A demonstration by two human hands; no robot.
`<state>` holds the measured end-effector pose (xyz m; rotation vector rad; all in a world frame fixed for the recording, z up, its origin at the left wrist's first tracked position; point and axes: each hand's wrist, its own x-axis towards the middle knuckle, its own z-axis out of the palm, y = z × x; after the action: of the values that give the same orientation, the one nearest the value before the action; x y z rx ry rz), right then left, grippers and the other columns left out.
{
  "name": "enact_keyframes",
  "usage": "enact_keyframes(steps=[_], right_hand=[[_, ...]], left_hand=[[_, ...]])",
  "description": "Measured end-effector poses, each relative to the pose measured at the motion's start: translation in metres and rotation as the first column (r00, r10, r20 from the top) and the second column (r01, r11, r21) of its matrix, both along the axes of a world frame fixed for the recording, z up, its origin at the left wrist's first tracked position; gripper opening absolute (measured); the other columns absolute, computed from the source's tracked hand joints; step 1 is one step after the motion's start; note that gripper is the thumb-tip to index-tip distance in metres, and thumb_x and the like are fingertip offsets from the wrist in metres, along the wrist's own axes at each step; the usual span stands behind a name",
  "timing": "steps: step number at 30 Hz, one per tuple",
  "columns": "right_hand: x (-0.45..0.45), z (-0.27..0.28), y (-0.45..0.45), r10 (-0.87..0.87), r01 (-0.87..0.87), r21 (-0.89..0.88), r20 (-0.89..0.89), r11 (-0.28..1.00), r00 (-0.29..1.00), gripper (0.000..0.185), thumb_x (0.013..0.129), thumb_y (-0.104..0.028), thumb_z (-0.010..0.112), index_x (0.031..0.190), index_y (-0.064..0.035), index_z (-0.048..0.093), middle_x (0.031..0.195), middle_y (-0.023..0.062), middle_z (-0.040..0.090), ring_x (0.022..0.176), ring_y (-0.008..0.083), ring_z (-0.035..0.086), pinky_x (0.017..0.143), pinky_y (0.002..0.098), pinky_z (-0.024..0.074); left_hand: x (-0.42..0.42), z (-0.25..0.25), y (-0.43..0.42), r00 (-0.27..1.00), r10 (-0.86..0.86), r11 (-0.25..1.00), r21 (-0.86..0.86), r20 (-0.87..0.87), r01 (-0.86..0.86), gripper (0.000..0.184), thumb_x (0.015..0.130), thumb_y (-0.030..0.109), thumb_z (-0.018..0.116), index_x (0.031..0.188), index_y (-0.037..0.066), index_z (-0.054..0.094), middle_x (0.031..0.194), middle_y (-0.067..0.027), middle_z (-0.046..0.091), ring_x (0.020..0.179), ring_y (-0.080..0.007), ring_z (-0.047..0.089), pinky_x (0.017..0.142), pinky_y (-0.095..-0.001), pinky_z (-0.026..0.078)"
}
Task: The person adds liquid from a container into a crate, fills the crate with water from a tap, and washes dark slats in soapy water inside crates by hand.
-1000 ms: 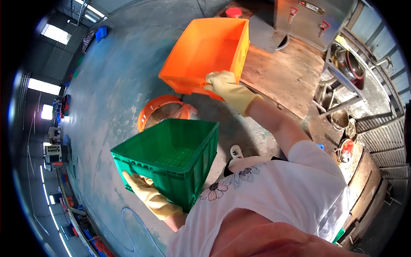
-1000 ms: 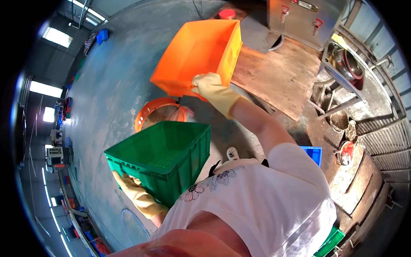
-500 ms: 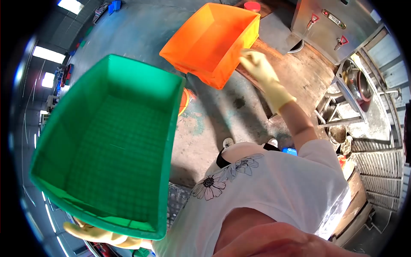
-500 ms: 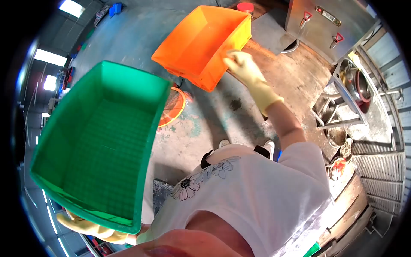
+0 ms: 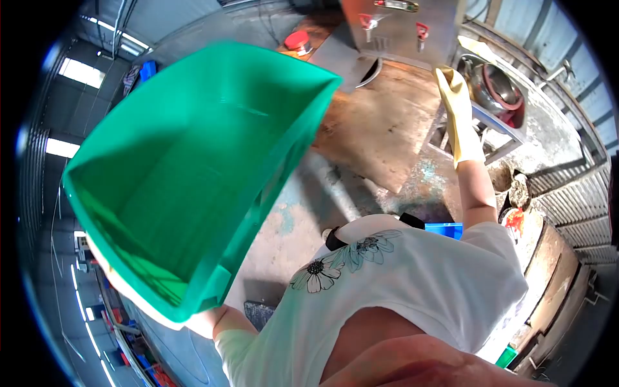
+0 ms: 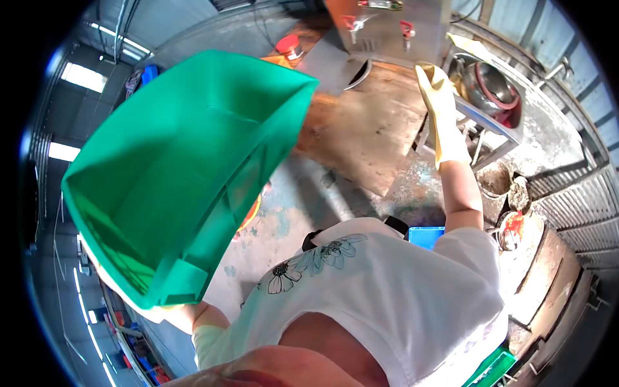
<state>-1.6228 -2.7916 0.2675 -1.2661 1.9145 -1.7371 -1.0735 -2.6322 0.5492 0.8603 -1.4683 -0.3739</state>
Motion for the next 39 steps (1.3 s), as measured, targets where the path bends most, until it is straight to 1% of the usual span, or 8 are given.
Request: enact_keyframes(steps=[9,11,13,19,22,29,33,39], right_hand=[[-0.087,-0.02,0.064,-0.06,0.056,0.071,0.062,0.996,0.996,0.029,0.102,-0.023,0.066,0.119,-0.0001,0.072,0.109,0.0079,0.074,0.101,0.0146,0.066,0.094,0.0296,0.0488],[-0.089,-0.015,0.068,-0.045,0.04,0.056,0.091,0.998,0.995,0.029,0.102,-0.023,0.065,0.119,0.0001,0.072,0.109,0.0084,0.075,0.101,0.0147,0.066,0.094,0.0297,0.0488],[-0.09,-0.007,0.064,-0.021,0.019,0.022,0.095,1.0,0.995,0.027,0.102,-0.022,0.065,0.117,0.0,0.072,0.107,0.0086,0.075,0.099,0.0139,0.067,0.092,0.0288,0.049],[-0.1,0.002,-0.006,0.143,-0.142,-0.016,0.087,0.99,0.986,0.03,0.102,-0.025,0.067,0.117,0.0012,0.072,0.096,0.003,0.072,0.084,0.0073,0.063,0.074,0.0226,0.0501],[-0.099,0.016,-0.052,0.173,-0.179,-0.056,-0.096,0.982,0.98,0.03,0.099,-0.025,0.068,0.111,0.003,0.071,0.093,0.0122,0.074,0.085,0.0168,0.068,0.079,0.0313,0.0525],[-0.104,0.035,-0.169,0.001,-0.22,-0.243,-0.668,0.945,0.744,0.046,0.097,-0.037,0.069,0.128,-0.0034,0.063,0.121,0.0235,0.069,0.117,0.0422,0.064,0.098,0.0459,0.0516],[-0.1,0.02,-0.209,0.378,-0.32,0.201,-0.465,0.926,0.8,0.036,0.099,-0.036,0.067,0.121,-0.0079,0.07,0.113,0.0185,0.074,0.109,0.0409,0.067,0.093,0.0426,0.0546],[-0.093,-0.03,-0.188,0.515,-0.487,0.19,-0.47,0.852,0.717,0.027,0.102,-0.029,0.064,0.116,-0.0087,0.074,0.109,0.0092,0.078,0.097,0.0257,0.072,0.086,0.0337,0.0535]], left_hand=[[-0.118,-0.04,-0.091,0.818,-0.356,0.808,0.291,-0.453,0.512,0.04,0.107,0.027,0.054,0.141,0.007,0.061,0.136,-0.0167,0.067,0.124,-0.0299,0.065,0.109,-0.0455,0.052],[-0.171,-0.042,-0.102,0.854,0.028,0.828,0.492,-0.519,0.271,0.032,0.107,0.023,0.057,0.131,0.007,0.069,0.115,-0.0081,0.07,0.098,-0.0146,0.069,0.088,-0.0261,0.056],[-0.178,-0.078,-0.146,0.913,0.073,0.836,0.524,-0.402,0.164,0.036,0.109,0.023,0.051,0.134,0.002,0.066,0.097,0.0012,0.067,0.087,-0.0062,0.06,0.079,-0.0226,0.05],[-0.22,-0.08,-0.155,0.871,0.06,0.85,0.482,-0.487,0.211,0.032,0.105,0.028,0.062,0.124,0.005,0.071,0.082,0.0064,0.049,0.07,-0.0016,0.041,0.064,-0.0186,0.035],[-0.237,-0.089,-0.172,0.681,0.031,0.753,0.465,-0.731,0.465,0.019,0.097,0.031,0.076,0.094,0.014,0.067,0.072,0.0057,0.054,0.053,-0.0054,0.045,0.046,-0.021,0.033],[-0.272,-0.121,-0.147,0.651,0.05,0.677,0.505,-0.757,0.536,0.029,0.102,0.04,0.066,0.101,0.011,0.068,0.068,0.0027,0.052,0.052,-0.0075,0.043,0.047,-0.0227,0.028],[-0.264,-0.128,-0.136,0.674,-0.013,0.663,0.499,-0.738,0.559,0.031,0.103,0.042,0.063,0.109,0.012,0.067,0.074,0.0069,0.056,0.054,-0.003,0.037,0.048,-0.0212,0.022],[-0.268,-0.129,-0.131,0.672,0.09,0.713,0.519,-0.735,0.471,0.03,0.104,0.042,0.062,0.108,0.013,0.066,0.073,0.009,0.056,0.052,-0.0012,0.033,0.048,-0.0209,0.02]])
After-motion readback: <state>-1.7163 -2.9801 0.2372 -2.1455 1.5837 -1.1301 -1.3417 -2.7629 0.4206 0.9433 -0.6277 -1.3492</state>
